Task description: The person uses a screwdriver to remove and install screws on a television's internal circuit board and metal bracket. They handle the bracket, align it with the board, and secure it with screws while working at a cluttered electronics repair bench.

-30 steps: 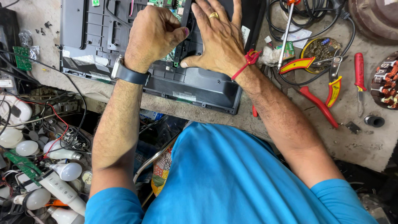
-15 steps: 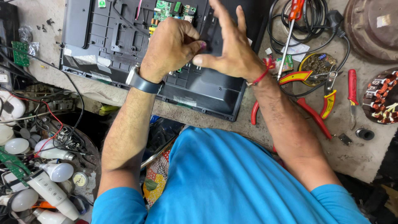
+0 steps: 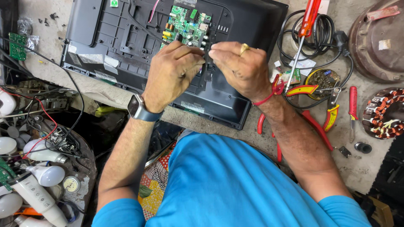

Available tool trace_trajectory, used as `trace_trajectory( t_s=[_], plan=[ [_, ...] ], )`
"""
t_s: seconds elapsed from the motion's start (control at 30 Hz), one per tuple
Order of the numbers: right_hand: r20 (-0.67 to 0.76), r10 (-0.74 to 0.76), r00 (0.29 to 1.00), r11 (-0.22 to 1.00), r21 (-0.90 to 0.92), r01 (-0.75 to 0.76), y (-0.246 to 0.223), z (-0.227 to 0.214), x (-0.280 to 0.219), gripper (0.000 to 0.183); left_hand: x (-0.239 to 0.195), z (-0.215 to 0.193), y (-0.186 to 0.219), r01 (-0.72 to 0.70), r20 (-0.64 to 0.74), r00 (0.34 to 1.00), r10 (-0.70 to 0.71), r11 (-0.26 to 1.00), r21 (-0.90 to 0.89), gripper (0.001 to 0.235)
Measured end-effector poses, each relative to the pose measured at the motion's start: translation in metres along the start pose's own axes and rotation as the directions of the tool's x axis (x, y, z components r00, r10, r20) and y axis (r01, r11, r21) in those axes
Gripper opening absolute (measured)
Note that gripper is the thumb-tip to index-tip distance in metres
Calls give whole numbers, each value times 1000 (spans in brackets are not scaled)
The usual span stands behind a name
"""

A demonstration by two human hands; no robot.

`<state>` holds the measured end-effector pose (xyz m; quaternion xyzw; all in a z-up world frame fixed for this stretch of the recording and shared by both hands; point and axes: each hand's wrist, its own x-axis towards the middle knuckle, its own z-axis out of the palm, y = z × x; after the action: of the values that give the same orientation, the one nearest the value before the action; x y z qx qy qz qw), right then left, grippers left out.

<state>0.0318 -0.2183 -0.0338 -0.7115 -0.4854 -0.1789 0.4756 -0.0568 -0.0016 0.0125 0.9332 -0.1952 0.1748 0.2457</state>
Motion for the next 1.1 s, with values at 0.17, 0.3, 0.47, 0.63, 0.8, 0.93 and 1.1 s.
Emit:
trace_trajectory(
  t_s=[0.17,0.3,0.47,0.63,0.8,0.93,1.1],
  plan=[
    [-84,75,994,995,71,-69,-13,0,-3,24,-18,-6,13,41,-100,994,-38,999,25,30],
    [-76,114,991,986,133,-103,-11,-2,-7,29,-21,-1,15,122,-150,981,-123,992,-13,31],
    [-61,82,995,997,16,-81,-12,-1,-11,32,-24,1,16,143,-148,977,-150,988,-59,28],
    [-57,248,967,961,141,-238,-12,6,-18,23,-28,2,20,129,-148,979,-141,988,-90,37],
    [271,774,573,266,682,-681,-1,21,-14,54,-30,6,29,261,-154,939,-308,929,-262,38],
    [326,770,549,320,547,-774,10,30,-5,73,-26,4,27,477,-23,854,-519,800,-364,27],
    [348,755,556,391,441,-808,19,35,9,80,-20,3,15,431,-64,878,-474,843,-323,22]
  ],
)
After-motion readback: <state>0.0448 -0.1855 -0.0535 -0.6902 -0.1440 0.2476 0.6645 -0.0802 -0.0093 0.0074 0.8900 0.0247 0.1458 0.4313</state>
